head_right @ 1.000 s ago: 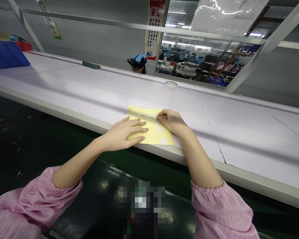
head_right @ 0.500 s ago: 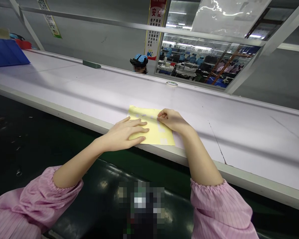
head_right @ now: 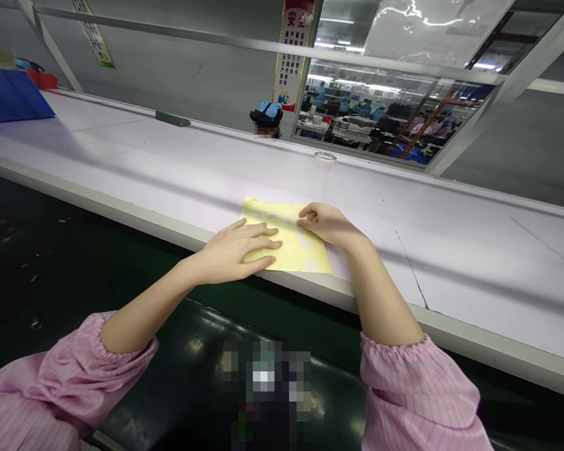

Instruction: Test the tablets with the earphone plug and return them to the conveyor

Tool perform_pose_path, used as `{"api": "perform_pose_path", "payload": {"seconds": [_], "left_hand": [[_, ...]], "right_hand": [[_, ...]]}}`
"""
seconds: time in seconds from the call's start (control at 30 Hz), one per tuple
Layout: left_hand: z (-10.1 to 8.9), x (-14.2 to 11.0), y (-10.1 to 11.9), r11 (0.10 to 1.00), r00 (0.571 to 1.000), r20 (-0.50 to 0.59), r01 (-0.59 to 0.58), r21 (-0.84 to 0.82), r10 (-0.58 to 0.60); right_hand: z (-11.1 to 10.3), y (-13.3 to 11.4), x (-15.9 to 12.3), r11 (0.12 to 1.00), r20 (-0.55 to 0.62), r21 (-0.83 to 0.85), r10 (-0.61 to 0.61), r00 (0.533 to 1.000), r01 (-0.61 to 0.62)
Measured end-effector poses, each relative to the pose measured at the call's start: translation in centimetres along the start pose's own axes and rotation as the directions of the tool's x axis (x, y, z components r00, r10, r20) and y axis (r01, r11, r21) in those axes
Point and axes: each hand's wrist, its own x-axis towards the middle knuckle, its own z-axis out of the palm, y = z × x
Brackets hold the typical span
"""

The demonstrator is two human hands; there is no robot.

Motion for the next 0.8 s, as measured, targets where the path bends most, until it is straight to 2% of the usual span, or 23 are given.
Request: {"api": "perform_pose_path", "payload": {"seconds": [0.4,0.53,0.67,0.8], "left_hand": [[0.0,0.1,0.1,1.0,1.0,-0.009,-0.007,0.004,0.007],[0.0,0.1,0.0,1.0,1.0,-0.01,-0.004,0.0,0.004],[0.1,0.0,0.1,1.0,1.0,-0.005,-0.002,-0.004,0.002],[0.2,0.1,0.1,1.0,1.0,-0.009,-0.004,0.004,0.004]], "right_hand": [[0.0,0.1,0.0,0.999,-0.01,0.019,0.036,0.999,-0.036],[-0.1,0.3,0.2,1.0,0.013,0.012,0.004,1.0,-0.005],[-0.6,0.0,0.4,0.999,0.038,0.021,0.025,0.999,-0.026],[-1.0,-0.7,0.6,0.998,0.034,-0.055,0.028,0.999,-0.026]]}}
